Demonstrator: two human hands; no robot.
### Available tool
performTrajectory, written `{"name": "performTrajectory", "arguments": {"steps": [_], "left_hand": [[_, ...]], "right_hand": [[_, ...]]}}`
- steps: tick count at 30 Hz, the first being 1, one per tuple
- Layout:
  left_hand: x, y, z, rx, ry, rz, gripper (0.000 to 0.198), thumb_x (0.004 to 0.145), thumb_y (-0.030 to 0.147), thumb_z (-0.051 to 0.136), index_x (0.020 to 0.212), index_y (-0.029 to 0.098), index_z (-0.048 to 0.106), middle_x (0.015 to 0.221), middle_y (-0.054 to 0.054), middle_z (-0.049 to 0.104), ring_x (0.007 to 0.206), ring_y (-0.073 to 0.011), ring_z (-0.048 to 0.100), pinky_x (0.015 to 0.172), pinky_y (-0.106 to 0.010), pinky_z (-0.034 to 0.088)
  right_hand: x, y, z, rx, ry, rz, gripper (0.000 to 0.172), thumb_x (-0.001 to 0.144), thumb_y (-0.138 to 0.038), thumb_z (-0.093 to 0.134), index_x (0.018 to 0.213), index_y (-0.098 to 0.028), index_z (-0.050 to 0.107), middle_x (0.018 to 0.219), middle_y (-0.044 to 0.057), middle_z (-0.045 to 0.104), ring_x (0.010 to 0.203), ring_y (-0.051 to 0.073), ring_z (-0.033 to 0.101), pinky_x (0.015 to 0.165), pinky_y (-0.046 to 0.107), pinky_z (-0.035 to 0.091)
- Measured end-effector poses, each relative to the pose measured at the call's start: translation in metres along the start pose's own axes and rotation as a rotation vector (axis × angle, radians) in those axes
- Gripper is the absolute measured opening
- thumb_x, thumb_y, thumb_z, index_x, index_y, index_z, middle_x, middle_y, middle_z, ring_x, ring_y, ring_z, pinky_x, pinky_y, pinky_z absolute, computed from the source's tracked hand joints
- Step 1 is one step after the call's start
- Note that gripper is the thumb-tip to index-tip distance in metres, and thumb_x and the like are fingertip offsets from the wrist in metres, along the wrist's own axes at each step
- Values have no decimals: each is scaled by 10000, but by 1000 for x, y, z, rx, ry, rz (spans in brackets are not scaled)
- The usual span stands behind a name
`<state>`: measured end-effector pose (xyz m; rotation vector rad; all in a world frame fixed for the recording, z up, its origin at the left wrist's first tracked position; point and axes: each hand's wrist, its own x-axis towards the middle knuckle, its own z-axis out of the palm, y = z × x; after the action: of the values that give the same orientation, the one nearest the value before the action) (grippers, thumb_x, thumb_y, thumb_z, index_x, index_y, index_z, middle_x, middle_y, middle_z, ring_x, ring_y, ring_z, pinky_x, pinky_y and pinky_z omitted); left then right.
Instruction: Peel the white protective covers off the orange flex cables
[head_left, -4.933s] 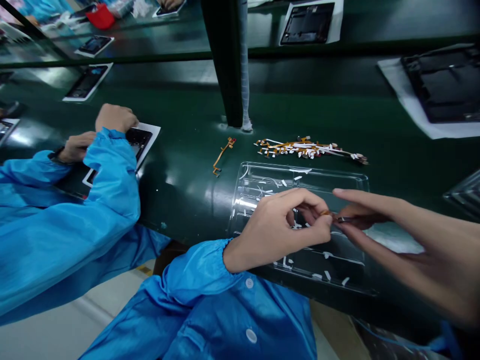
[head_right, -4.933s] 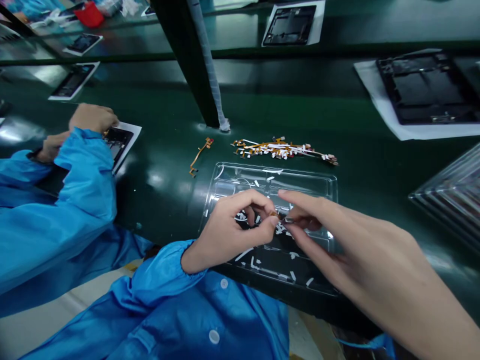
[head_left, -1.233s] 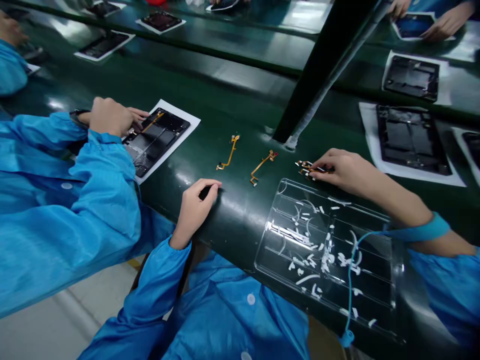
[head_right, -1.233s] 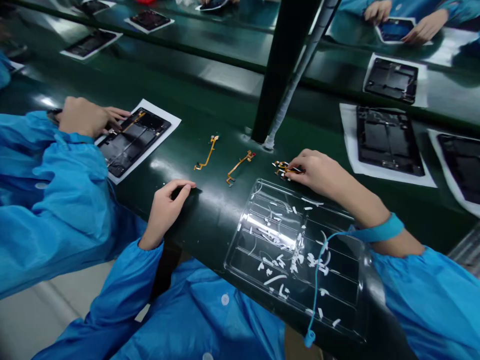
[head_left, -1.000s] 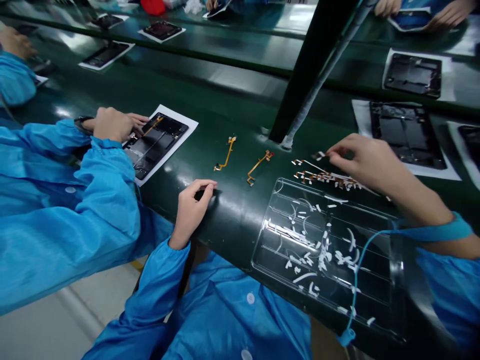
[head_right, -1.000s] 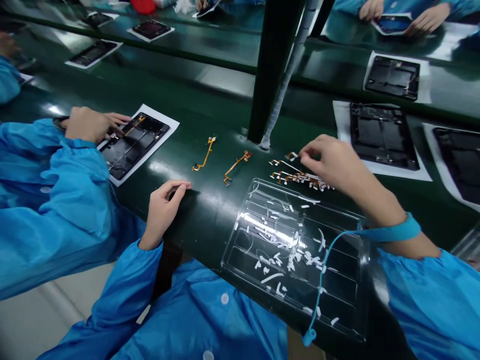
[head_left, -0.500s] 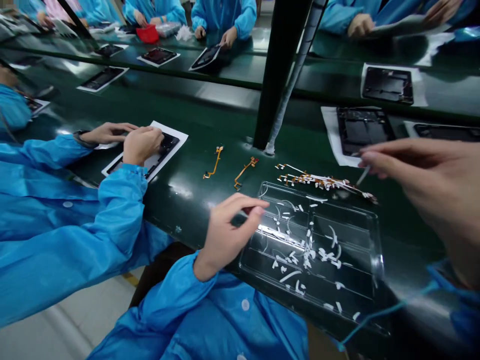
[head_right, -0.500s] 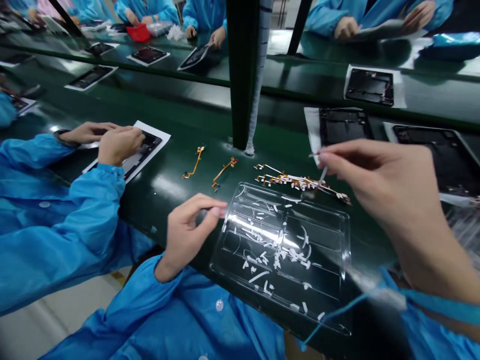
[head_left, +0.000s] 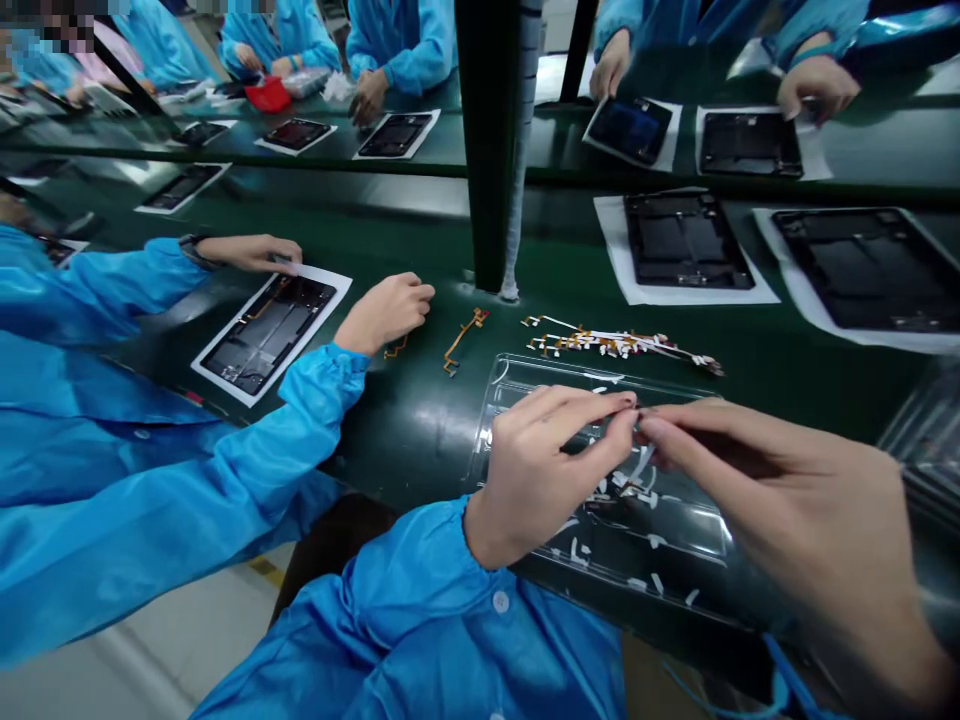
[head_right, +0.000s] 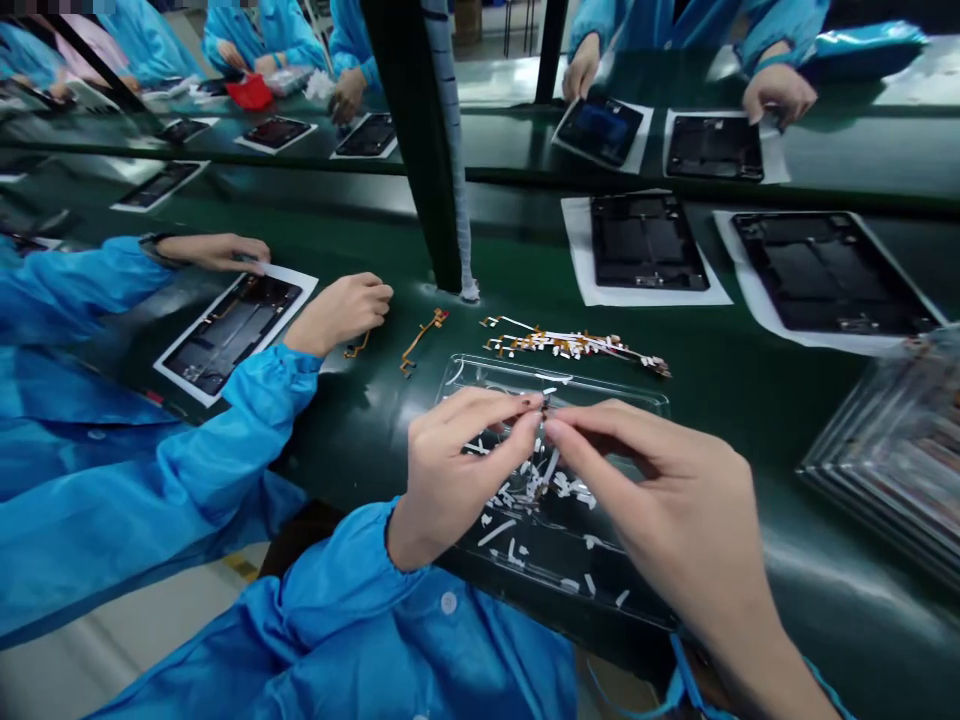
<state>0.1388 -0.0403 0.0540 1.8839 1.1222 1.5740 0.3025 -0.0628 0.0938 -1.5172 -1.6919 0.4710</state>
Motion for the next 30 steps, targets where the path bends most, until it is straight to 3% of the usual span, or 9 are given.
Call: {"name": "performTrajectory", "arguments": {"steps": [5,14,18,22,25,27,30], "left_hand": [[2,-2,-2,113,-74,29,77,937,188,657,934,189,734,912,-18,792,830,-144,738,769,-286,624],[-8,-5,1,215,-139,-21,73,957,204,622,946,187,692,924,-20,765,833,-134,696,755,-258,568],[-5,-6,-1,121,-224,-131,47,907,176,617,875,180,650,854,4,701,757,-102,642,704,-222,523],[2,-9,-12,-170,-429,-395,38,865,161,629,836,180,612,779,43,630,687,-65,578,655,-176,487],[3,-15,-19,-181,-548,-468,46,835,139,642,822,175,617,761,45,616,692,-67,568,644,-178,464],[1,-19,-21,-140,-567,-449,80,832,111,629,872,175,653,839,29,655,748,-76,597,688,-187,481],[-4,-20,-21,-123,-475,-396,173,871,94,591,979,184,692,944,6,686,820,-82,637,748,-195,515]], "right_hand": [[-2,9,0,-22,-78,-92,43,885,-368,717,876,-361,758,880,-93,788,726,174,736,632,262,581],[-10,10,9,-87,-52,-165,81,939,-292,658,888,-275,718,893,-51,779,749,149,723,672,246,548],[-10,9,7,-47,-118,-41,154,955,-366,634,886,-268,730,901,-30,769,757,141,701,718,247,531],[-5,16,-8,134,-274,204,236,892,-500,690,866,-277,761,764,-28,728,654,126,660,627,219,512],[-2,25,-17,182,-299,335,286,831,-553,730,855,-270,765,711,-19,706,621,134,649,575,213,507],[-2,27,-17,139,-296,342,300,817,-569,732,863,-275,768,750,-15,723,627,135,651,584,215,513],[-1,24,-11,83,-316,294,327,836,-594,691,860,-278,772,789,-13,737,638,135,655,589,218,513]]}}
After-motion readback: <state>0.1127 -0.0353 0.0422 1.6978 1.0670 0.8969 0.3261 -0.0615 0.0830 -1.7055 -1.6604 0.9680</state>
